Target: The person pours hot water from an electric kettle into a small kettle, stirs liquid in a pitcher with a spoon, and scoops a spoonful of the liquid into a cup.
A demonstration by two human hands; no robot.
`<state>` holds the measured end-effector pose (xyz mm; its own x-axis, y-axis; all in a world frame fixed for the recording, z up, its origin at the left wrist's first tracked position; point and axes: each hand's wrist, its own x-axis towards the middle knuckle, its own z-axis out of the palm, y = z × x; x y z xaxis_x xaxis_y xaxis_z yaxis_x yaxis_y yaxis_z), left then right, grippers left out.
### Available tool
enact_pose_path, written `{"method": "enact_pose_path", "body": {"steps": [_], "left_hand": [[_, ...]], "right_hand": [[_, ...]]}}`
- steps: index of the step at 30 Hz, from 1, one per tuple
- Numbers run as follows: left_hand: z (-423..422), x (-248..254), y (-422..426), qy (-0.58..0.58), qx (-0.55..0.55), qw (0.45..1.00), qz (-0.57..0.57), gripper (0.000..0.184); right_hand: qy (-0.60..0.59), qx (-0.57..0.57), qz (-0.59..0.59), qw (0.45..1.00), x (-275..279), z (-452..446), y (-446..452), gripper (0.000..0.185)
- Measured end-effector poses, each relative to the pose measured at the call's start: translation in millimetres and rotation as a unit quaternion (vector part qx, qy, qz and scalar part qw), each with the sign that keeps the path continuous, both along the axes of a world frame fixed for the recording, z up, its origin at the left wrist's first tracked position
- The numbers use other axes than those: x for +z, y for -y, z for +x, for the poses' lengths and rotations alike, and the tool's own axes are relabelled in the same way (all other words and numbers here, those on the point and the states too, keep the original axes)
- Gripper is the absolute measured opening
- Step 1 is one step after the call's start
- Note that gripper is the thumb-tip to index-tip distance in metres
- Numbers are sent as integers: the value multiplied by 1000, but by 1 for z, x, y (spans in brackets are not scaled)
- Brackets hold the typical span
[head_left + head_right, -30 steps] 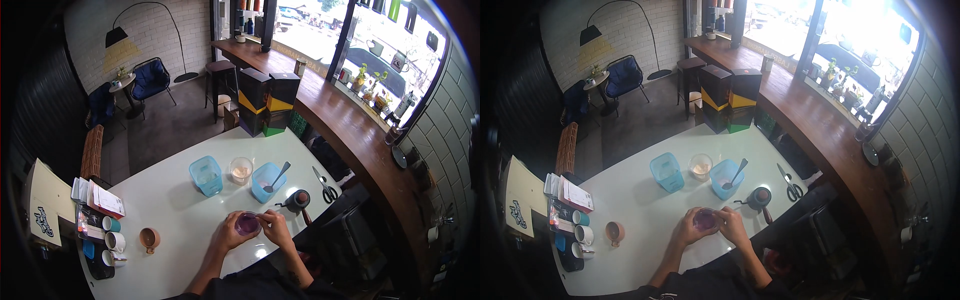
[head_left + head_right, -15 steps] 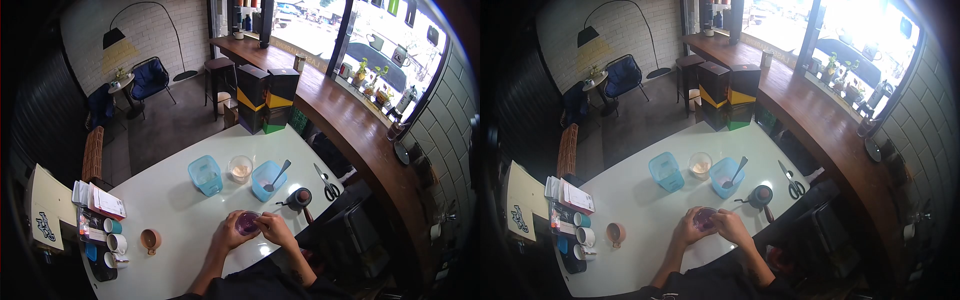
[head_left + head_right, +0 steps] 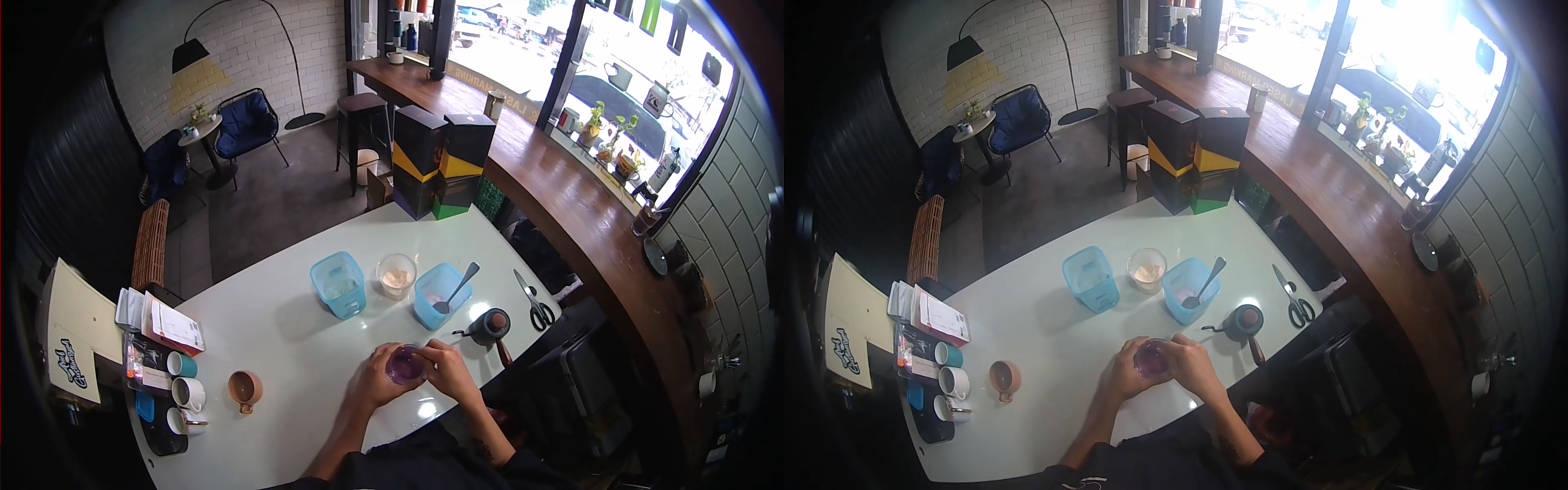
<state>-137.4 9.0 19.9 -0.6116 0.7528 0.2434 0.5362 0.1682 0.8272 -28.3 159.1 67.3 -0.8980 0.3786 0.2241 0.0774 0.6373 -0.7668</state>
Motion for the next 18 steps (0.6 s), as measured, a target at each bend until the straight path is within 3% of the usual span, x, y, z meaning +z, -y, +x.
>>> {"method": "enact_pose_path", "body": {"steps": [10, 18], "left_hand": [[0, -12, -2, -3, 15, 999, 45, 76], [0, -11, -2, -1, 6, 999, 42, 78]], "right_hand": [[39, 55, -2, 998, 8, 1, -2, 14], [13, -38, 82, 996, -3, 0, 0, 11]]}}
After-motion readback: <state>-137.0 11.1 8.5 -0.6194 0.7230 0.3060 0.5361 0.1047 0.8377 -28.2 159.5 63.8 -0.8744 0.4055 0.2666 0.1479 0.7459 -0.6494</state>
